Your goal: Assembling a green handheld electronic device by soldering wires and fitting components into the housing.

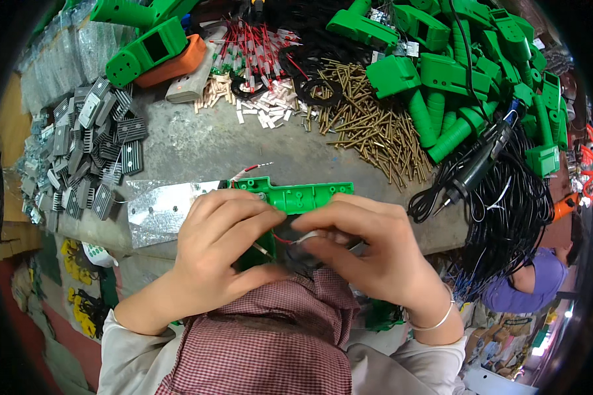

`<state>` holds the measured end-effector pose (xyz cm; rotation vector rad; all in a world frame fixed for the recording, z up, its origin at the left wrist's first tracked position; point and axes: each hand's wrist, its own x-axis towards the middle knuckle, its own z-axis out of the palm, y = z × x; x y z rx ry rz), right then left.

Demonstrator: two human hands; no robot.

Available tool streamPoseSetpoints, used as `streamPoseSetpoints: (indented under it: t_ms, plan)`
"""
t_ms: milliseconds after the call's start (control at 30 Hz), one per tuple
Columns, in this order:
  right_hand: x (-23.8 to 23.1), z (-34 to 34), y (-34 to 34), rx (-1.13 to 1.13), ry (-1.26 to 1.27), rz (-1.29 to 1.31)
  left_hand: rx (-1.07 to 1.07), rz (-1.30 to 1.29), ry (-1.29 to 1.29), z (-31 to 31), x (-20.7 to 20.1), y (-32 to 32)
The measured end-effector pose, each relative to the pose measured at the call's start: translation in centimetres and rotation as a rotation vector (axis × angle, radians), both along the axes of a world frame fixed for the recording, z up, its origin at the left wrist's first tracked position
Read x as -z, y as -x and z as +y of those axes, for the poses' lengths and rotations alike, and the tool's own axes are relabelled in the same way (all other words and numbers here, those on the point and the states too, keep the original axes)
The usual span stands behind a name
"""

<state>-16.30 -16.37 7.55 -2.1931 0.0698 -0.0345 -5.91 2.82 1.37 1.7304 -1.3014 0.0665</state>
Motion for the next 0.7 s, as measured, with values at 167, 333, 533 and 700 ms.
streamPoseSetpoints:
  t_ms: [167,333,533,700]
  plan:
    - [1.0,0.3,-0.5,-0.103,0.198,-0.286,-0.063,-0.064,-0.044,-1.6,0.2,0.8]
    - [2.9,-1.4,-0.2,0.161,-0.05,-0.178,-0.206,-0.129,-0.031,-2.8,0.9,0.2]
    - [2.7,-2.7,0.7,0.387,-0.47,-0.129,-0.22,-0.126,0.002,-3.3,1.3,-0.4]
    - [3.0,-2.3,0.5,0.292,-0.461,-0.082,-0.218,-0.13,-0.012,-3.2,1.1,-0.3]
